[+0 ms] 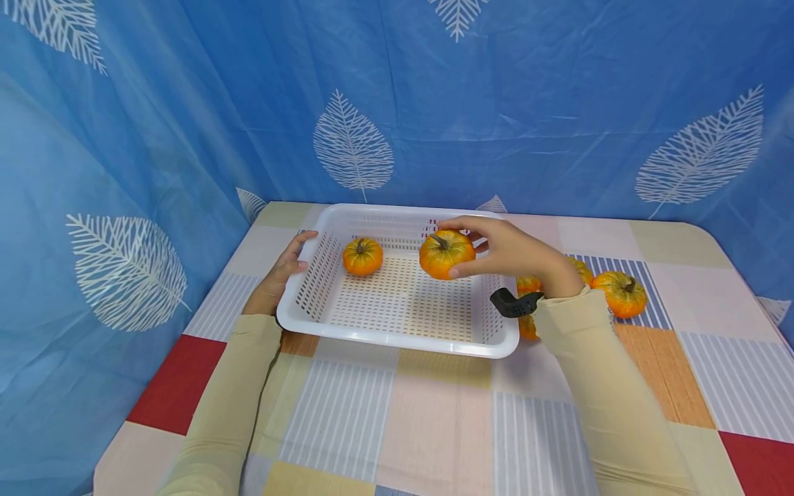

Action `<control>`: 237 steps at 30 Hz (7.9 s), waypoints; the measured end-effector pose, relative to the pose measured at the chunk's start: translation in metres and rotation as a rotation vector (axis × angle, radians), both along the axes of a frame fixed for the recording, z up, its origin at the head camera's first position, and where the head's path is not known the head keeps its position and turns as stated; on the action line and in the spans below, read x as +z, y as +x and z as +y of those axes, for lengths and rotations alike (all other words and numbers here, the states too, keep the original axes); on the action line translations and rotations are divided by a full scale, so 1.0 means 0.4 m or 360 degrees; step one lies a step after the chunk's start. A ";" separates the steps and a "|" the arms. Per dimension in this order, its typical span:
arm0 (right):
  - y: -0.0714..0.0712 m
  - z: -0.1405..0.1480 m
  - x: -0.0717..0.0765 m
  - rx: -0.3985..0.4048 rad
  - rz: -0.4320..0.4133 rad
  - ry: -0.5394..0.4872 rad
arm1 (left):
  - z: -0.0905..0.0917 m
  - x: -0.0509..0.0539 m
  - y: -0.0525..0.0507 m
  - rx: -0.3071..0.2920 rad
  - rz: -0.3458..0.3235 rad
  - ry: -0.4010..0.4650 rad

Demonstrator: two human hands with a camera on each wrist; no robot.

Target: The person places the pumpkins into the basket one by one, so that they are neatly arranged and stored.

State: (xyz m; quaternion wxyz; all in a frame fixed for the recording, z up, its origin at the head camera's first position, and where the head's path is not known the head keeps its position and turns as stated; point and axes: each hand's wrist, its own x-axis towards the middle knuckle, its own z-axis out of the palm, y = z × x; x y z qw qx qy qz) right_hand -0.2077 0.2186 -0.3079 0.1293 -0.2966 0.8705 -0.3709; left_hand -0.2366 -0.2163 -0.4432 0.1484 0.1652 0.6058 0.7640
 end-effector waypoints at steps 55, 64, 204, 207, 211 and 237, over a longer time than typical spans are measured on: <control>-0.160 -0.188 -0.083 -0.0019 -0.0219 0.0050 | 0.004 -0.006 -0.003 0.0053 -0.0017 -0.0036; -0.171 -0.197 -0.105 -0.0077 -0.0345 0.0063 | 0.008 -0.010 -0.008 0.0002 0.0022 0.0055; 0.012 -0.127 0.047 -0.0063 0.0097 -0.0237 | 0.006 -0.007 -0.012 0.0010 0.0053 0.0052; 0.027 -0.115 0.053 -0.0048 0.0158 -0.0226 | 0.007 -0.007 -0.013 0.0004 0.0063 0.0048; 0.047 -0.101 0.060 -0.0039 0.0192 -0.0249 | 0.007 -0.008 -0.012 0.0010 0.0061 0.0037; 0.118 0.022 -0.001 0.0082 -0.0136 -0.1042 | 0.001 -0.003 -0.006 -0.0026 0.0045 0.0055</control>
